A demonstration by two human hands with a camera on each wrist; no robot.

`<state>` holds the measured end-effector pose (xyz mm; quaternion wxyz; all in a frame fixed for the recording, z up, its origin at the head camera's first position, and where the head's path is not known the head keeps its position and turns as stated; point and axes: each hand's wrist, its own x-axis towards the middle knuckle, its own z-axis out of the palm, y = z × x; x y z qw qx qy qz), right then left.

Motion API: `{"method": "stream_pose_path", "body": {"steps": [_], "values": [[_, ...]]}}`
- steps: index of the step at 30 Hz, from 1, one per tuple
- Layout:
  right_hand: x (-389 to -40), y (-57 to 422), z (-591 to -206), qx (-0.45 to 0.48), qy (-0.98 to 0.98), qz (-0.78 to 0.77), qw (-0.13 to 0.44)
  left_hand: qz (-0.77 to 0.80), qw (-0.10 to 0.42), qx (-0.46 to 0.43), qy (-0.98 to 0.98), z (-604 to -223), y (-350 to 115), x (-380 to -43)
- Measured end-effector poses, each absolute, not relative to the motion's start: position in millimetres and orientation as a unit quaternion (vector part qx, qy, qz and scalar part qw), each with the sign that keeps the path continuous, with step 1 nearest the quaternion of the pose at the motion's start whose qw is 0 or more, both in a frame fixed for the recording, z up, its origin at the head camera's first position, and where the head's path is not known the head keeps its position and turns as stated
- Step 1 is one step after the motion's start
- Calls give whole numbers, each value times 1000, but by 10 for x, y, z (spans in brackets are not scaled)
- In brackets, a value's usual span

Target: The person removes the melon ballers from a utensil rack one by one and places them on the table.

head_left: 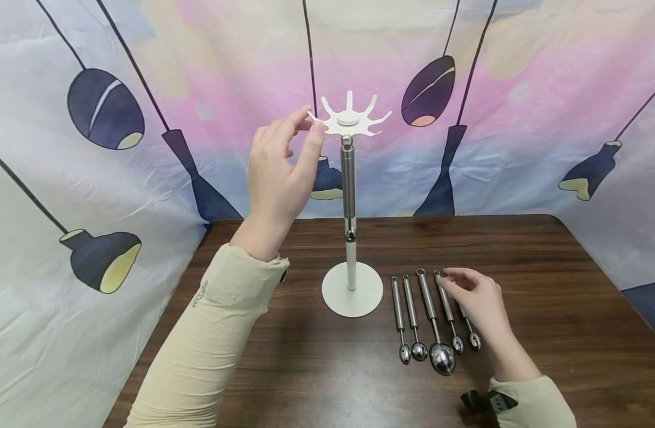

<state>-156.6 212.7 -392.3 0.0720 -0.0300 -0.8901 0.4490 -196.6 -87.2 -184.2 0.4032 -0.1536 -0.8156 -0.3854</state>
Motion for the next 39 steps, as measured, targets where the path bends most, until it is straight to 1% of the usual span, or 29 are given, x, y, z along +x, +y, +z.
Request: {"method": "stream_pose_path", "body": {"steps": [6, 21, 32, 39], "values": [[-1534, 1956, -3739, 8, -883, 463, 74, -385, 404, -148, -817, -1833, -862, -1979], [-1511, 1527, -3416, 73, -813, 566, 115, -382, 382, -124, -832, -1833, -872, -2005], [-1626, 1283, -3219, 131, -770, 604, 158, -379, 382, -127, -833, -1834, -863, -2016], [-1698, 1116, -3054, 152, -752, 624, 151, -382, 379, -121, -834, -1831, -864, -2021]]}}
